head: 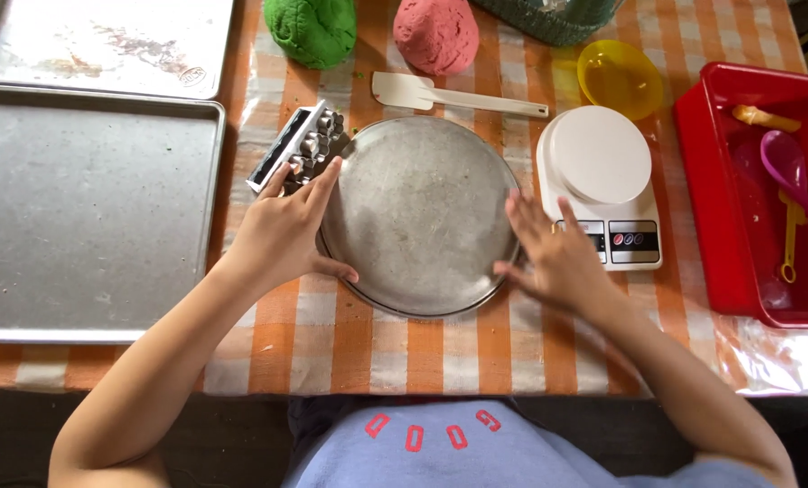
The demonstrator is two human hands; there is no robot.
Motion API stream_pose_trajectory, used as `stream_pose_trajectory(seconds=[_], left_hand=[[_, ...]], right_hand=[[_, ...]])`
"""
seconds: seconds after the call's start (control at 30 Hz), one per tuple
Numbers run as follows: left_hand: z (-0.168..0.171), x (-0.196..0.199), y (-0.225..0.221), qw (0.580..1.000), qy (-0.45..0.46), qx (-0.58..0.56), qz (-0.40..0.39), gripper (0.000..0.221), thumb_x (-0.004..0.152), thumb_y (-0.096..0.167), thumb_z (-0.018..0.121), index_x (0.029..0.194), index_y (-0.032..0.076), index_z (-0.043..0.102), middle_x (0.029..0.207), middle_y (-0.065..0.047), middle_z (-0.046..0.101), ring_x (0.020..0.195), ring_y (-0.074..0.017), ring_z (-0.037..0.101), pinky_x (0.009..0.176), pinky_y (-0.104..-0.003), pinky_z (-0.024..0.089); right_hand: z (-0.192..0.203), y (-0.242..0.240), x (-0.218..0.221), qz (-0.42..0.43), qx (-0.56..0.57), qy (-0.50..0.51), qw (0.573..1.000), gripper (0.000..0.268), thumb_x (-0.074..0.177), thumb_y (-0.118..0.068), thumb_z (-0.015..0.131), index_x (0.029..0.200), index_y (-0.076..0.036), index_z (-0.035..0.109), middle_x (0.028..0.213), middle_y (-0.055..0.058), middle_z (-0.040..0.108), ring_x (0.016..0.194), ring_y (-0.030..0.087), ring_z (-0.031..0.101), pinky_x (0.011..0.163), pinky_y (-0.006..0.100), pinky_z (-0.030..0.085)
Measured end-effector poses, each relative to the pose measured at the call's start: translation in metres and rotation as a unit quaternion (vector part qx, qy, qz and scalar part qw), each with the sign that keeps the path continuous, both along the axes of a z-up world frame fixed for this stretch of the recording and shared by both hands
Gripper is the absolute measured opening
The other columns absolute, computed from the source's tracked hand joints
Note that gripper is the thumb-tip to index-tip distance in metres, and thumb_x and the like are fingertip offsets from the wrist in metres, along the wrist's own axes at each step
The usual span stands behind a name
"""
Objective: Weighing and shaping small portions of colored dough using a digital scale and a metal mold on a table.
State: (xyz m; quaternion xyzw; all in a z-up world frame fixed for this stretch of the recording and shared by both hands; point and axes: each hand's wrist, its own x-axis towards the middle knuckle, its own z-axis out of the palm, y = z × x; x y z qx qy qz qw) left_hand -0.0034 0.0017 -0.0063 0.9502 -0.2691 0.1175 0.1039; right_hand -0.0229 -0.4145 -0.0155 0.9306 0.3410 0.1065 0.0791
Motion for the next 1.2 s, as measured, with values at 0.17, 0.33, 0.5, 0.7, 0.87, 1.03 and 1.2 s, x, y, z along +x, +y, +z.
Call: stream_pose_trajectory(seconds=[0.17, 0.33, 0.5, 0.7, 0.87, 1.03, 1.2], left_hand=[[0.002, 0.001, -0.001, 1.0, 0.004, 0.008, -0.002, 0.153, 0.04, 0.09, 0.075, 0.159, 0.003, 0.034, 0.135, -0.017, 0.067, 0.092, -0.0373, 0.075, 0.121, -0.053, 0.028], [0.004, -0.001, -0.001, 1.0, 0.001, 0.009, 0.001, 0.152, 0.042, 0.091, 0.074, 0.159, 0.003, 0.034, 0.133, -0.017, 0.067, 0.093, -0.0366, 0.075, 0.122, -0.052, 0.027], [-0.005, 0.002, 0.003, 1.0, 0.006, 0.006, -0.007, 0.148, 0.044, 0.084, 0.077, 0.16, 0.005, 0.032, 0.137, -0.015, 0.065, 0.093, -0.0356, 0.075, 0.124, -0.052, 0.025], [0.001, -0.001, 0.0, 1.0, -0.009, -0.004, -0.005, 0.149, 0.045, 0.091, 0.072, 0.159, 0.003, 0.035, 0.137, -0.015, 0.066, 0.089, -0.0366, 0.076, 0.122, -0.053, 0.027], [-0.005, 0.002, 0.001, 1.0, -0.016, 0.008, 0.004, 0.153, 0.04, 0.095, 0.07, 0.159, 0.005, 0.035, 0.136, -0.012, 0.066, 0.088, -0.0337, 0.076, 0.122, -0.052, 0.028], [0.002, -0.002, -0.001, 1.0, -0.006, -0.003, 0.0, 0.148, 0.043, 0.091, 0.073, 0.158, 0.004, 0.036, 0.135, -0.014, 0.067, 0.088, -0.0352, 0.076, 0.122, -0.053, 0.027], [0.009, -0.002, -0.002, 1.0, 0.023, -0.001, 0.003, 0.149, 0.045, 0.091, 0.073, 0.159, 0.004, 0.034, 0.139, -0.015, 0.065, 0.093, -0.0363, 0.075, 0.123, -0.052, 0.024]], right_hand=[[0.023, 0.046, 0.05, -0.009, 0.049, 0.046, 0.998, 0.092, 0.1, -0.075, 0.031, 0.15, 0.0, 0.05, 0.157, 0.02, 0.049, 0.148, 0.031, 0.043, 0.122, 0.059, 0.021], [0.011, 0.111, 0.048, 0.094, 0.058, 0.0, 0.994, 0.097, 0.096, -0.08, 0.039, 0.147, 0.001, 0.054, 0.152, 0.022, 0.053, 0.148, 0.029, 0.044, 0.126, 0.051, 0.006], [0.046, 0.157, -0.03, 0.209, 0.106, 0.097, 0.967, 0.106, 0.087, -0.087, 0.034, 0.15, -0.003, 0.048, 0.156, 0.018, 0.048, 0.151, 0.027, 0.036, 0.127, 0.047, 0.003], [0.024, 0.097, 0.047, 0.096, 0.066, 0.06, 0.991, 0.095, 0.098, -0.077, 0.038, 0.154, -0.001, 0.045, 0.158, 0.021, 0.046, 0.15, 0.032, 0.038, 0.126, 0.053, 0.003], [0.014, 0.078, 0.039, 0.055, 0.019, 0.023, 0.998, 0.102, 0.093, -0.082, 0.034, 0.154, -0.002, 0.043, 0.157, 0.019, 0.047, 0.149, 0.028, 0.041, 0.127, 0.055, 0.006], [0.028, 0.087, -0.047, 0.134, 0.033, 0.064, 0.988, 0.115, 0.081, -0.09, 0.042, 0.154, -0.001, 0.039, 0.162, 0.019, 0.038, 0.152, 0.03, 0.032, 0.127, 0.053, 0.001], [-0.003, 0.023, -0.027, 0.082, 0.059, 0.003, 0.995, 0.107, 0.084, -0.078, 0.051, 0.155, 0.002, 0.041, 0.157, 0.022, 0.045, 0.148, 0.033, 0.039, 0.123, 0.062, 0.017]])
